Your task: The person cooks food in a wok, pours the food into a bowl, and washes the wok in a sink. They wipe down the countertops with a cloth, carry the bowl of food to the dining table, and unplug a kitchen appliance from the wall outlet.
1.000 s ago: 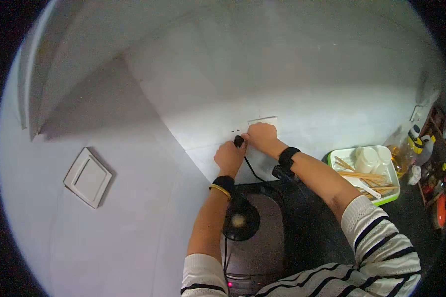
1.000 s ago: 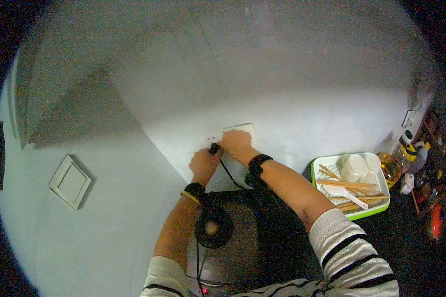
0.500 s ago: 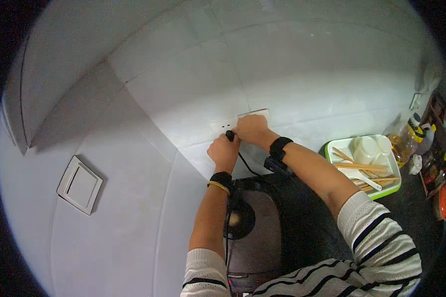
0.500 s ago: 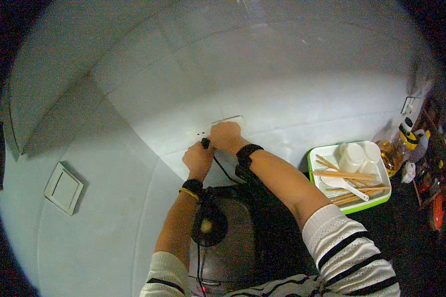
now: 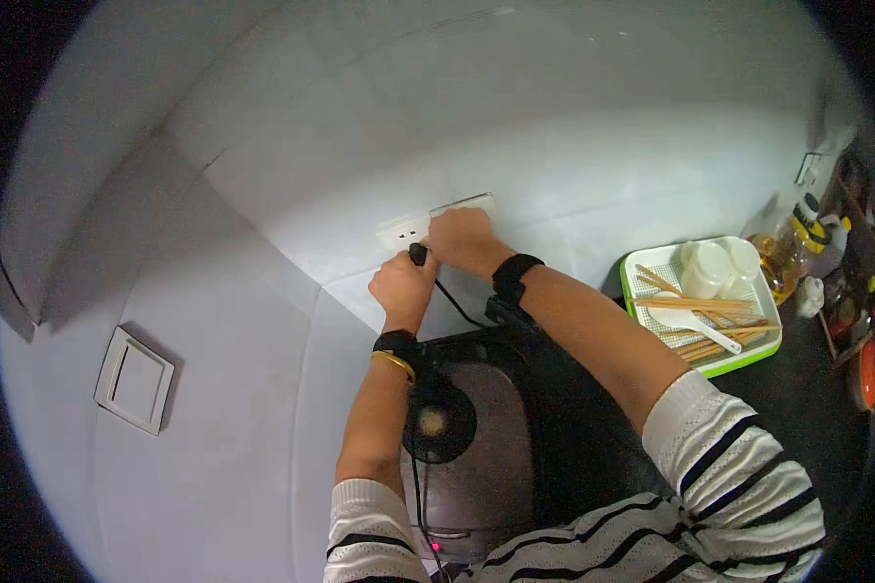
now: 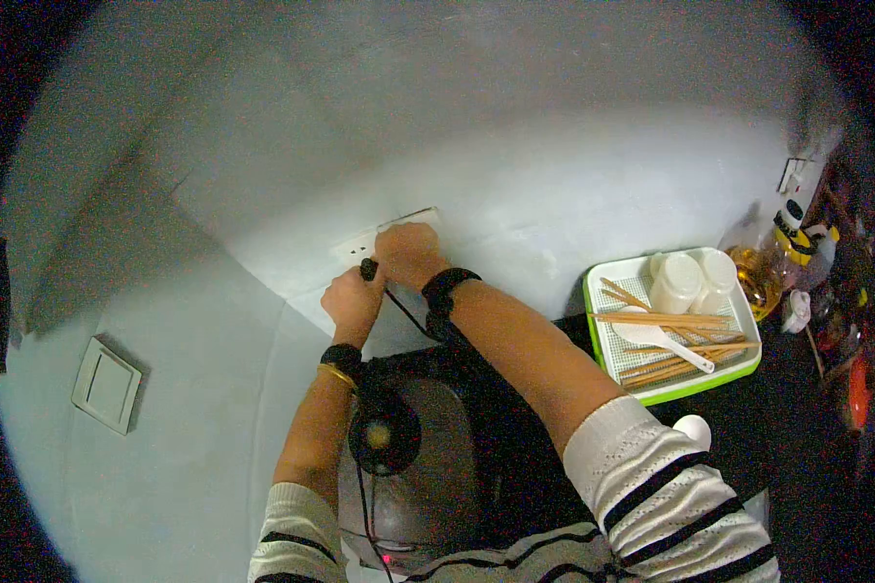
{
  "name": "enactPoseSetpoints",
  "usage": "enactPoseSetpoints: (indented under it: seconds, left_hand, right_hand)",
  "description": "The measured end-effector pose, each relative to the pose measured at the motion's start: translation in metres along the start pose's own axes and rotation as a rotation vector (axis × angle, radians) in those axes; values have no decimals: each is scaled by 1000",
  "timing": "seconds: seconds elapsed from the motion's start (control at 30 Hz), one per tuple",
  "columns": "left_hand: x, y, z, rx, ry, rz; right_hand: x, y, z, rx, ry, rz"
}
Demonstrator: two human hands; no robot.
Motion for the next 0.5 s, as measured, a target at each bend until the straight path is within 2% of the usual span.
enactPoseSetpoints:
  seconds: [0.1, 0.17, 0.2, 0.27, 0.3, 0.37, 0.4, 0.47, 0.5]
  left_hand:
    - [-6, -1, -1, -48, 29, -10]
    - [-16, -7, 1, -155, -24, 99]
    - [-27, -3, 1, -144, -15, 95]
    - [-43, 0, 3, -287, -197, 53]
    - [-55, 6, 0, -281, -192, 54]
    - [-67, 18, -4, -272, -204, 109]
    - [-72, 19, -9, -255, -147, 129]
    - [-73, 18, -17, -253, -169, 157]
    - [-74, 16, -21, -255, -195, 167]
  right_hand:
    - [-5, 7, 2, 36, 22, 13]
    - [-2, 4, 1, -37, -26, -3]
    - [0, 3, -1, -33, -12, -4]
    - [-3, -11, -2, -12, 165, 106]
    - [-1, -16, -1, -11, 172, 109]
    - [-2, -13, 4, -15, 92, 85]
    - [-6, -12, 7, -16, 94, 98]
    - [-11, 1, 22, -145, -96, 23]
    - [-16, 1, 24, -138, -103, 38]
Point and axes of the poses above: each hand's wrist, its own z-axis away from the middle knuckle, its own y-axis out of the back of the hand, x = y × z, the point moved 6 cm from there along -z, towards the middle knuckle, and after that the axes turned 3 degrees about z, right-handed, at the moved point
